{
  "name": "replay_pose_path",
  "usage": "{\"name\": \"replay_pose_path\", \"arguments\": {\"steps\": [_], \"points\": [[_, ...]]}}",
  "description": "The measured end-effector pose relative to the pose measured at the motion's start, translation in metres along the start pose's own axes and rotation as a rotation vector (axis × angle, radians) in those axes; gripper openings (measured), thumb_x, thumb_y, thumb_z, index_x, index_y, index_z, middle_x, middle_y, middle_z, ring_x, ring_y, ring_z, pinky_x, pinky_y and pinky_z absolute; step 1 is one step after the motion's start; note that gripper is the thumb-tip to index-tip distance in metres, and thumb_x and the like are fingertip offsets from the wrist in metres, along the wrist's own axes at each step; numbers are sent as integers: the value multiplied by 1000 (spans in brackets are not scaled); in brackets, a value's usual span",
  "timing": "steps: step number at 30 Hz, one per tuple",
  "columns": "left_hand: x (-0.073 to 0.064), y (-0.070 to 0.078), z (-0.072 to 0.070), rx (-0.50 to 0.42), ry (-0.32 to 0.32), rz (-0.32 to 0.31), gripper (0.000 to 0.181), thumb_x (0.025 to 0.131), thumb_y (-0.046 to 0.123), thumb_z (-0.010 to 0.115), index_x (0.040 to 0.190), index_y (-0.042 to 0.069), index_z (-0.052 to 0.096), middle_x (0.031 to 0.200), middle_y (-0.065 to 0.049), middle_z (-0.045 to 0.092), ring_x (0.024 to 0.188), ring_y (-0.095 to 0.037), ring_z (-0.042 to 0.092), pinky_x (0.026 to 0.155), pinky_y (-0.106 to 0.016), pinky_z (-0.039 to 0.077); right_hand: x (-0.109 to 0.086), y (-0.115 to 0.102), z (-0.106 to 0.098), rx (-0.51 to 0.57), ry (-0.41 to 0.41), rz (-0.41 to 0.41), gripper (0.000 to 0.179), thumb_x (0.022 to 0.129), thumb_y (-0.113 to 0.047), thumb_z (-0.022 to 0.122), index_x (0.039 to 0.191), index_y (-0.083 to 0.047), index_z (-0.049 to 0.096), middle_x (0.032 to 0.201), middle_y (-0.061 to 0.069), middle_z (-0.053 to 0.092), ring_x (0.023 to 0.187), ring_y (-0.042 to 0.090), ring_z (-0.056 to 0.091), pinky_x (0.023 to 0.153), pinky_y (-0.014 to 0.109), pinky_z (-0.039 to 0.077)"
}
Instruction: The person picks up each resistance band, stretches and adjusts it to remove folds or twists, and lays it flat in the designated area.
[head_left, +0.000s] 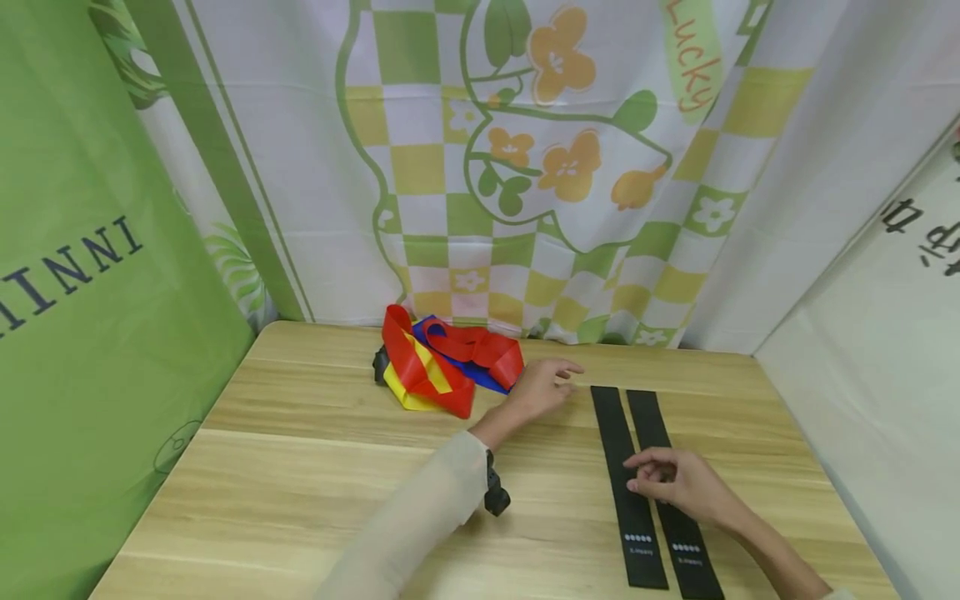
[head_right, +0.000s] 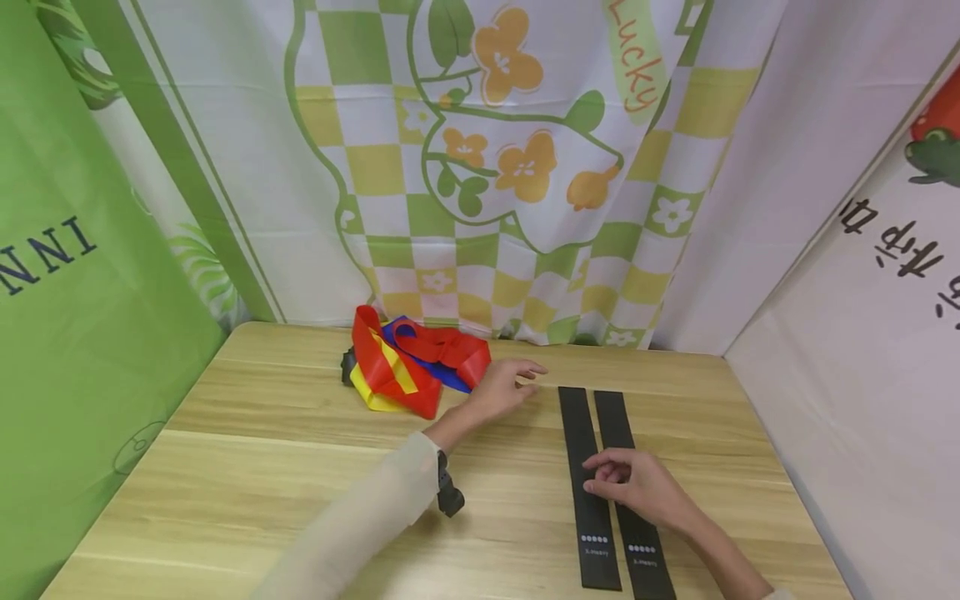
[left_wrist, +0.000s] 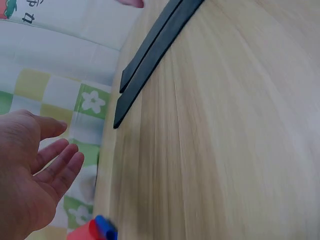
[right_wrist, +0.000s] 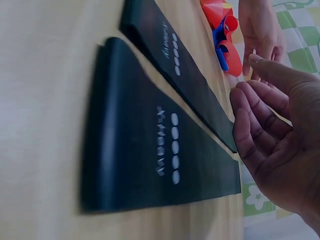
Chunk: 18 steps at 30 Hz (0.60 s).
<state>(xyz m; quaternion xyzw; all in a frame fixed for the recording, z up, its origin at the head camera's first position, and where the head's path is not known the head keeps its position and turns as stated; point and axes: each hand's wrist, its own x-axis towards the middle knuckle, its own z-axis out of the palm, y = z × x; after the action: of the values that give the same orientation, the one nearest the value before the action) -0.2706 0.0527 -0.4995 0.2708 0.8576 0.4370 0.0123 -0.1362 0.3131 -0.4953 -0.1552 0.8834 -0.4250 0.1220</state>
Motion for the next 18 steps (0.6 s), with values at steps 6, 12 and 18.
{"name": "replay_pose_path", "arguments": {"steps": [6,12,18], "points": [[-9,-4,-17,14,30,5,33,100,6,69,132,10,75,133,-6,73,115,-20,73,88,-21,59,19,-6,-2,-19,15,-7,29,96,-19,81,118,-1,75,91,2,72,78,8,66,62,25,56],[-21,-9,-39,75,88,-3,33,100,10,72,133,15,76,125,-4,77,106,-21,75,78,-23,59,39,-9,1,-32,15,-87,26,97,-18,79,116,0,76,93,-1,75,82,8,68,67,25,57],[-32,-19,-66,106,175,39,29,98,8,75,127,8,77,120,-11,77,98,-23,77,82,-34,62,59,-14,4,-12,43,-144,27,95,-13,80,117,1,75,98,1,76,85,11,69,69,25,58]]}}
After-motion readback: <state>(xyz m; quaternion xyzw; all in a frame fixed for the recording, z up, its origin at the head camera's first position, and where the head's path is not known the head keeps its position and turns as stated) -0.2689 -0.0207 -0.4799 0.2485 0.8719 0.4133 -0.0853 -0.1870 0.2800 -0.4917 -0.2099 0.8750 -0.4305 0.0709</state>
